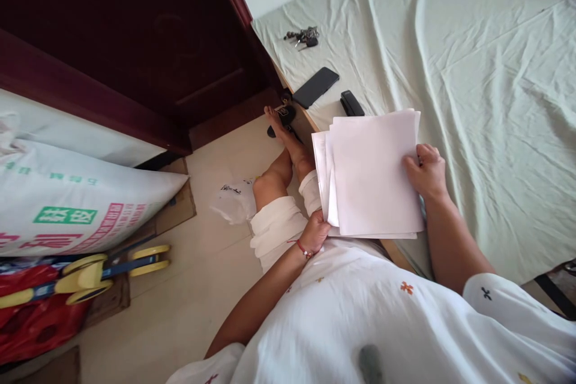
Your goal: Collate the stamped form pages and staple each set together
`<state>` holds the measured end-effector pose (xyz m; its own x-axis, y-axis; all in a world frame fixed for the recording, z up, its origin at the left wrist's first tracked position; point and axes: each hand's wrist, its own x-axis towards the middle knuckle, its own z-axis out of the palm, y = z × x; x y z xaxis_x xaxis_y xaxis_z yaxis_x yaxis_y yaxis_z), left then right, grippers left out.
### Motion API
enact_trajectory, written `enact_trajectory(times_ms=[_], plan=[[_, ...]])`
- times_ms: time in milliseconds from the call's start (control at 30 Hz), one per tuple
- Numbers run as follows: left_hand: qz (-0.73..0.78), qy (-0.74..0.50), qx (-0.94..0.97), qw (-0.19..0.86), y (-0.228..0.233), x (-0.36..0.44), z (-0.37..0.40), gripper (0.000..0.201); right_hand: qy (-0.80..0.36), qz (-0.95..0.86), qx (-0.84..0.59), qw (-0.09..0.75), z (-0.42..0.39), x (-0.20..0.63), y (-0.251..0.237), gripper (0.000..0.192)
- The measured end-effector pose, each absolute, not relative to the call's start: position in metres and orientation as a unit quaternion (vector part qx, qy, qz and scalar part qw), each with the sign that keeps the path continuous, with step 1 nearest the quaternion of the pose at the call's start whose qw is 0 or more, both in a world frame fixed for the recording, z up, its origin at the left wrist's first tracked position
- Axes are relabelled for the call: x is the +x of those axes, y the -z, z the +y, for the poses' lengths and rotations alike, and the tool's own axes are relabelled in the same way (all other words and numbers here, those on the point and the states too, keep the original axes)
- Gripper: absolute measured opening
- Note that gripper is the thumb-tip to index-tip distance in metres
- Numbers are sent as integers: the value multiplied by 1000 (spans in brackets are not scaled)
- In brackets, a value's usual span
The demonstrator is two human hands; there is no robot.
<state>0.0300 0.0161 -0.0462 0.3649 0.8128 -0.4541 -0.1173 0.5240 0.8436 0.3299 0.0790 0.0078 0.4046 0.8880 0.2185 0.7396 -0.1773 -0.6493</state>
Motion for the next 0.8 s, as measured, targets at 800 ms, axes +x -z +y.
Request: enact_trajectory(times_ms=[800], plan=[[448,-347,347,747,57,31,13,43,-423,-392,-699,423,69,335,-5,27]])
